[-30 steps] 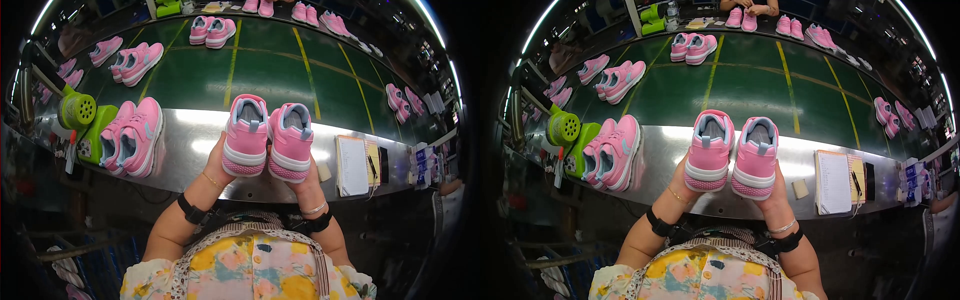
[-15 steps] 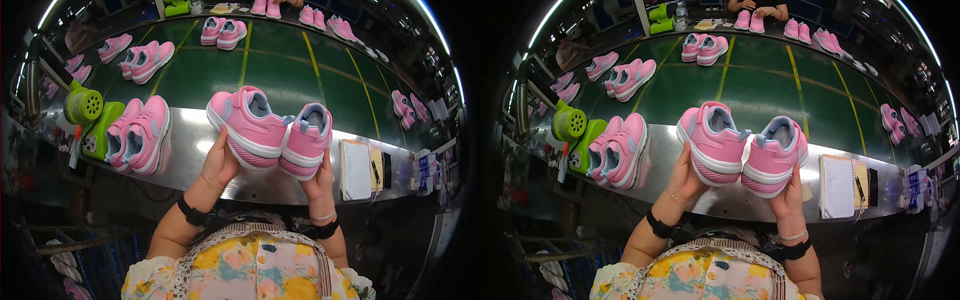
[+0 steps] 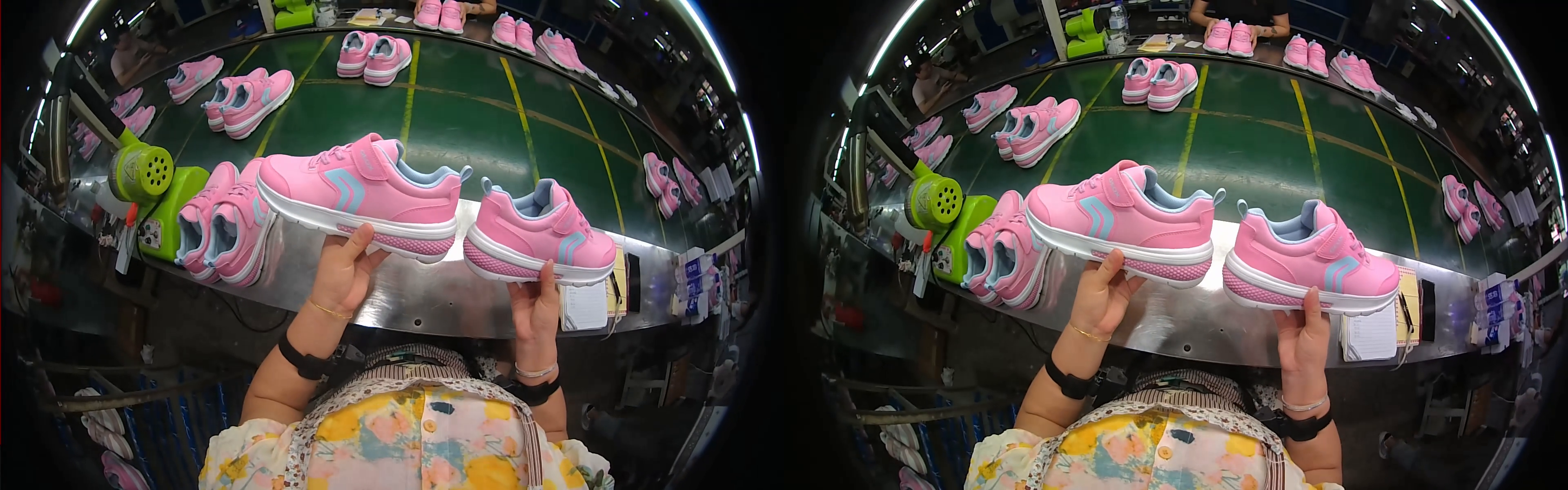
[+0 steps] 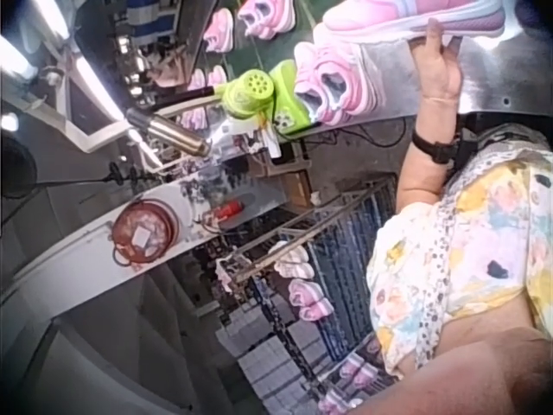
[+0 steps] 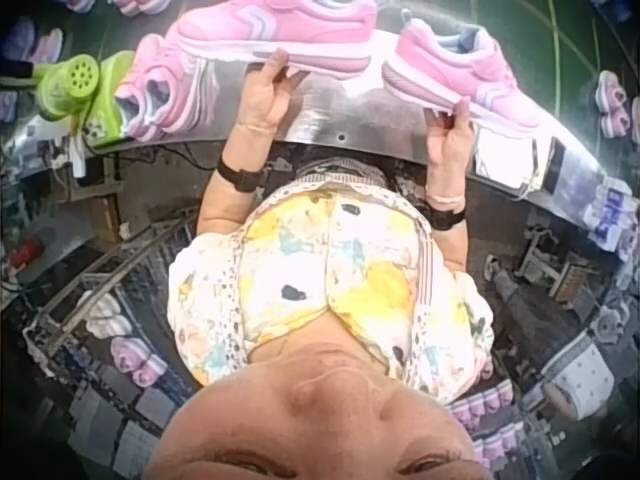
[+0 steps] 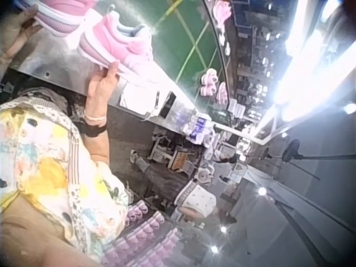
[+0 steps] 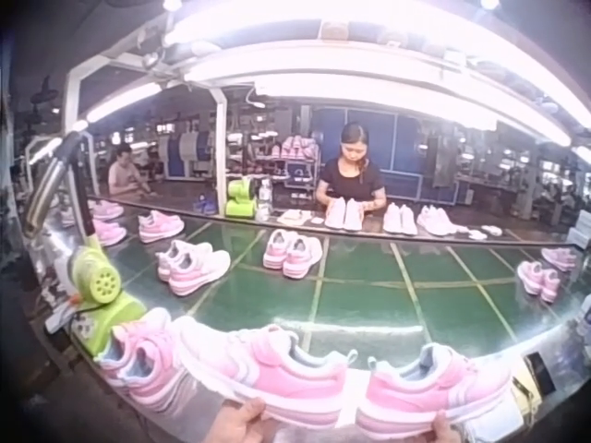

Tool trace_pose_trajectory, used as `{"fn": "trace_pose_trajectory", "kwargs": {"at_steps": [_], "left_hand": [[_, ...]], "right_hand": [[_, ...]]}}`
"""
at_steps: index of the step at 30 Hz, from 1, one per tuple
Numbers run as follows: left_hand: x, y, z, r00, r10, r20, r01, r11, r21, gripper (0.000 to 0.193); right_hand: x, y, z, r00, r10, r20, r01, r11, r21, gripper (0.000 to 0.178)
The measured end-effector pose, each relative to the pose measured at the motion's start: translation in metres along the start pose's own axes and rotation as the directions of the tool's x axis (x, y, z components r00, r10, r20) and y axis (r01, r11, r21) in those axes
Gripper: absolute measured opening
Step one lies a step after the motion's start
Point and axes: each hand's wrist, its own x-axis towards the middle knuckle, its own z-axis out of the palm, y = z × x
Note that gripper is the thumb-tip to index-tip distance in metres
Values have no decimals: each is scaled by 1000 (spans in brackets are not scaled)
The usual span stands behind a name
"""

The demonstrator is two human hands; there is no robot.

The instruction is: Inspecting, cleaning, and organizing finished pink shoes on an assembly line and recording data in a notebook.

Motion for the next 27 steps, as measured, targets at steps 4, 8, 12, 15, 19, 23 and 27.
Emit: {"fn": "trace_pose_trajectory", "kwargs": {"at_steps": [4, 8, 12, 15, 19, 23, 27], "left_hand": [[-2, -1, 2, 1000, 9, -9, -9, 1000, 18, 42], [-2, -1, 2, 1000, 7, -15, -7, 1000, 6, 41], [-1, -2, 2, 1000, -2, 7, 2, 1000, -17, 39], [-1, -3, 1, 1000, -6, 23, 6, 1000, -22, 39], [-1, -4, 0, 999, -12, 35, 13, 1000, -18, 39], [-1, -4, 0, 999, -25, 31, 25, 1000, -7, 40], [-1, -5, 2, 1000, -20, 20, 20, 1000, -20, 41]], "right_hand": [[-2, 1, 4, 1000, -18, -21, 17, 999, -33, 47], [-2, 2, 7, 999, -32, -6, 31, 998, -49, 45], [-2, 2, 8, 1000, -23, -9, 22, 999, -25, 48], [-2, 3, 7, 1000, -6, -21, 6, 1000, -8, 47], [0, 4, 5, 1000, 0, -2, 0, 1000, 4, 47], [1, 6, 3, 1000, -14, -3, 13, 1000, -11, 48], [1, 6, 2, 1000, -10, 21, 10, 1000, -3, 49]]}}
